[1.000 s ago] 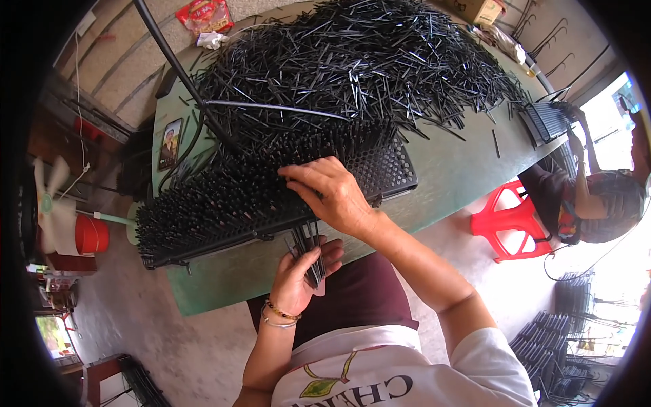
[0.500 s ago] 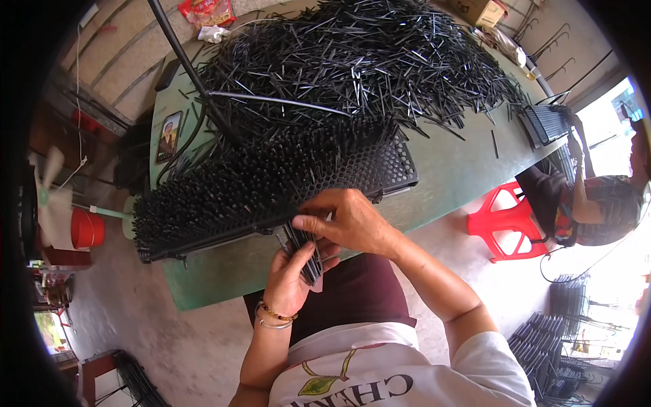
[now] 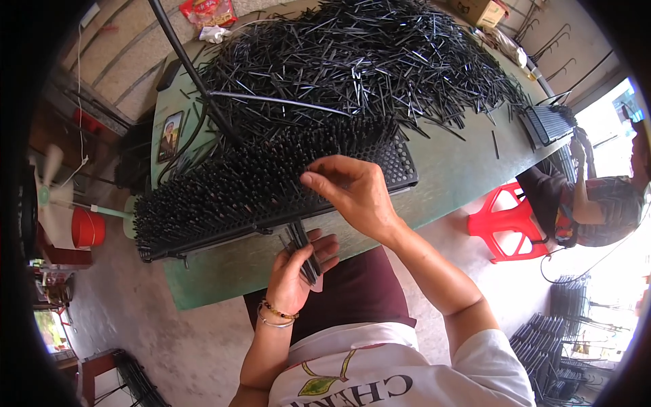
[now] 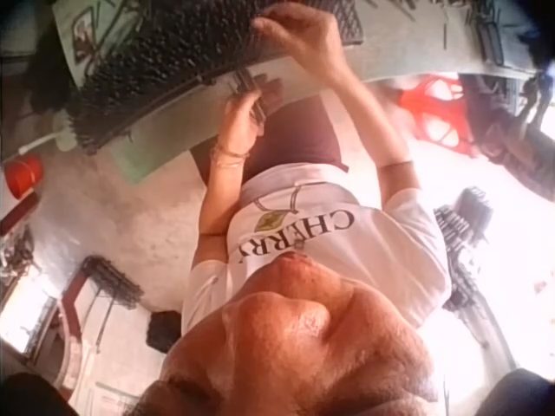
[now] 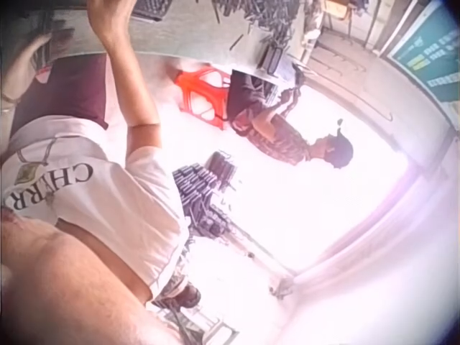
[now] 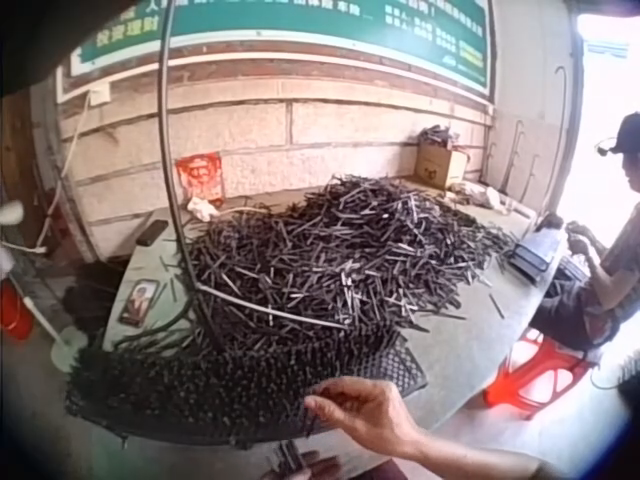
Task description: The person inserts small black pins into a perforated base plate by hand, one by one, at a workbench.
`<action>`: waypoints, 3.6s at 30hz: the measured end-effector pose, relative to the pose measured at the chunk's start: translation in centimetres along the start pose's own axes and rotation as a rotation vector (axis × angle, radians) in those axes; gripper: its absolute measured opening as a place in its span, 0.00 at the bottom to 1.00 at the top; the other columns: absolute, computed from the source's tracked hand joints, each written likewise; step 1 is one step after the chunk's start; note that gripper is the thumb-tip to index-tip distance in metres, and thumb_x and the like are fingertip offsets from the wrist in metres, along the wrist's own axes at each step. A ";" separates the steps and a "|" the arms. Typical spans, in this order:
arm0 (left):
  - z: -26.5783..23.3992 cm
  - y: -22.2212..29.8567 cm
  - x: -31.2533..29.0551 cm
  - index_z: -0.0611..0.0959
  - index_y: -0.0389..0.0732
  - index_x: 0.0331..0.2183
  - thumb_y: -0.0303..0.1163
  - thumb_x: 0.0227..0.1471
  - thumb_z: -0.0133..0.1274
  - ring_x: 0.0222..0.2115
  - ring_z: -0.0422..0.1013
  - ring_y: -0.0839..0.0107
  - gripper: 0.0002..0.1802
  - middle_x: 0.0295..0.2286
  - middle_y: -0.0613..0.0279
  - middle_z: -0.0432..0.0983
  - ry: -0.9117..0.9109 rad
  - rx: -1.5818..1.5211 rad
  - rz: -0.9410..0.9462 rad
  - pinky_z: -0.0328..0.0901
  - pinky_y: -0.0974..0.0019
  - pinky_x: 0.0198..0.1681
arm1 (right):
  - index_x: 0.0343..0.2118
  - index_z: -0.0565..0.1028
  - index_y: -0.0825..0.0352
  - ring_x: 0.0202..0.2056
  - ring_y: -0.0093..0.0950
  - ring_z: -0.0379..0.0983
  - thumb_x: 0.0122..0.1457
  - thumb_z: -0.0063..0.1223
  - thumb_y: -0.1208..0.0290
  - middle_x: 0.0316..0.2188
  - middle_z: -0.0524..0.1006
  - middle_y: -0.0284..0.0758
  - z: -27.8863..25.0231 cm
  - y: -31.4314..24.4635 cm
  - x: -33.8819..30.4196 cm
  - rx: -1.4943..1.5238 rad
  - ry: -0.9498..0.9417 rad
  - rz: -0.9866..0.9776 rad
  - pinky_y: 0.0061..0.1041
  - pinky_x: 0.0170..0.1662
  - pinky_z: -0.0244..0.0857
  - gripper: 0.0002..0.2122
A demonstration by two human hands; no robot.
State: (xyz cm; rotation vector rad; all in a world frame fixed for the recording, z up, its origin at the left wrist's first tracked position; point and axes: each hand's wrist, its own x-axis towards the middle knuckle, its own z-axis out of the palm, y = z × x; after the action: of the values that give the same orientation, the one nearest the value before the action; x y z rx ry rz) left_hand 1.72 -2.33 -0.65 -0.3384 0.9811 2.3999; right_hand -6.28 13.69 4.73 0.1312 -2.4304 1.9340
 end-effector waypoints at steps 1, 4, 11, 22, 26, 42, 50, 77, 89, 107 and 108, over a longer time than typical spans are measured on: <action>-0.1 -0.3 0.0 0.68 0.31 0.49 0.25 0.55 0.41 0.45 0.70 0.58 0.19 0.44 0.42 0.70 0.005 0.013 -0.023 0.66 0.53 0.48 | 0.33 0.77 0.72 0.27 0.15 0.71 0.53 0.60 0.71 0.24 0.78 0.32 0.4 -0.1 0.4 -0.016 0.051 -0.070 0.17 0.30 0.66 0.10; 0.4 -0.2 -0.2 0.66 0.31 0.50 0.24 0.55 0.40 0.45 0.70 0.57 0.20 0.45 0.41 0.70 -0.052 -0.011 -0.047 0.67 0.54 0.48 | 0.34 0.77 0.71 0.26 0.16 0.71 0.52 0.61 0.71 0.25 0.78 0.33 1.2 0.8 1.6 -0.064 0.108 -0.171 0.17 0.30 0.66 0.09; 0.3 0.2 -0.5 0.65 0.33 0.51 0.25 0.56 0.42 0.45 0.70 0.58 0.20 0.45 0.42 0.69 -0.093 -0.013 -0.073 0.69 0.57 0.44 | 0.33 0.78 0.69 0.26 0.19 0.73 0.51 0.61 0.73 0.25 0.78 0.34 1.9 1.4 2.1 -0.151 0.086 -0.265 0.19 0.30 0.67 0.09; -0.1 0.6 -0.4 0.66 0.37 0.50 0.30 0.57 0.46 0.42 0.71 0.62 0.20 0.44 0.48 0.71 -0.120 0.046 -0.093 0.71 0.60 0.40 | 0.34 0.77 0.67 0.33 0.33 0.73 0.48 0.60 0.75 0.32 0.77 0.36 2.2 2.5 1.9 -0.316 0.007 -0.545 0.29 0.38 0.63 0.09; 0.1 0.6 -0.5 0.66 0.36 0.50 0.30 0.57 0.46 0.41 0.72 0.63 0.19 0.44 0.48 0.71 -0.128 0.049 -0.097 0.71 0.61 0.40 | 0.35 0.78 0.69 0.34 0.31 0.73 0.47 0.61 0.78 0.34 0.77 0.36 2.3 2.8 2.0 -0.416 0.005 -0.709 0.27 0.39 0.64 0.10; 1.0 0.2 -0.3 0.71 0.32 0.47 0.30 0.59 0.42 0.42 0.72 0.62 0.17 0.42 0.49 0.73 -0.098 0.103 0.070 0.70 0.60 0.43 | 0.32 0.77 0.74 0.27 0.18 0.72 0.57 0.55 0.69 0.25 0.78 0.32 -0.2 1.4 -2.0 0.144 -0.332 0.326 0.18 0.30 0.67 0.10; 1.8 0.4 1.3 0.70 0.31 0.48 0.33 0.59 0.43 0.44 0.71 0.63 0.19 0.43 0.48 0.73 0.000 0.062 0.041 0.70 0.59 0.44 | 0.39 0.74 0.74 0.35 0.19 0.72 0.60 0.51 0.72 0.32 0.78 0.35 -1.7 0.8 -0.3 0.161 0.013 -0.039 0.18 0.40 0.67 0.10; 0.2 0.4 0.3 0.66 0.34 0.51 0.30 0.59 0.41 0.47 0.68 0.60 0.20 0.46 0.46 0.69 -0.164 0.004 -0.098 0.65 0.55 0.49 | 0.39 0.77 0.67 0.40 0.34 0.72 0.49 0.57 0.80 0.40 0.75 0.37 0.5 2.9 1.6 -0.514 0.091 -0.704 0.28 0.42 0.66 0.12; 0.2 1.0 0.0 0.64 0.33 0.52 0.31 0.60 0.41 0.47 0.68 0.62 0.20 0.47 0.47 0.68 -0.232 -0.005 -0.065 0.64 0.59 0.50 | 0.36 0.78 0.67 0.37 0.34 0.72 0.48 0.58 0.79 0.35 0.75 0.36 0.6 1.9 1.0 -0.629 0.122 -0.666 0.29 0.40 0.64 0.10; -0.4 -0.1 0.4 0.72 0.32 0.45 0.30 0.60 0.42 0.42 0.72 0.64 0.15 0.41 0.57 0.73 -0.070 0.364 0.146 0.68 0.64 0.46 | 0.27 0.78 0.73 0.21 0.19 0.70 0.52 0.60 0.70 0.19 0.76 0.35 0.0 2.1 -2.5 -0.104 -0.311 0.057 0.23 0.25 0.64 0.09; -0.6 -0.1 0.6 0.72 0.32 0.45 0.30 0.60 0.41 0.42 0.72 0.66 0.15 0.40 0.57 0.74 -0.056 0.437 0.156 0.68 0.66 0.45 | 0.27 0.78 0.72 0.21 0.21 0.71 0.52 0.59 0.70 0.19 0.75 0.36 -0.2 1.9 -2.5 -0.162 -0.322 0.024 0.23 0.25 0.64 0.09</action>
State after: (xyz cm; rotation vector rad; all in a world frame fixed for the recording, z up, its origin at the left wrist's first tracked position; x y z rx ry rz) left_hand 1.33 -2.46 -1.40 -0.0346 1.5105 2.2302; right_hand -3.92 14.38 2.76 0.4416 -2.7873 1.8378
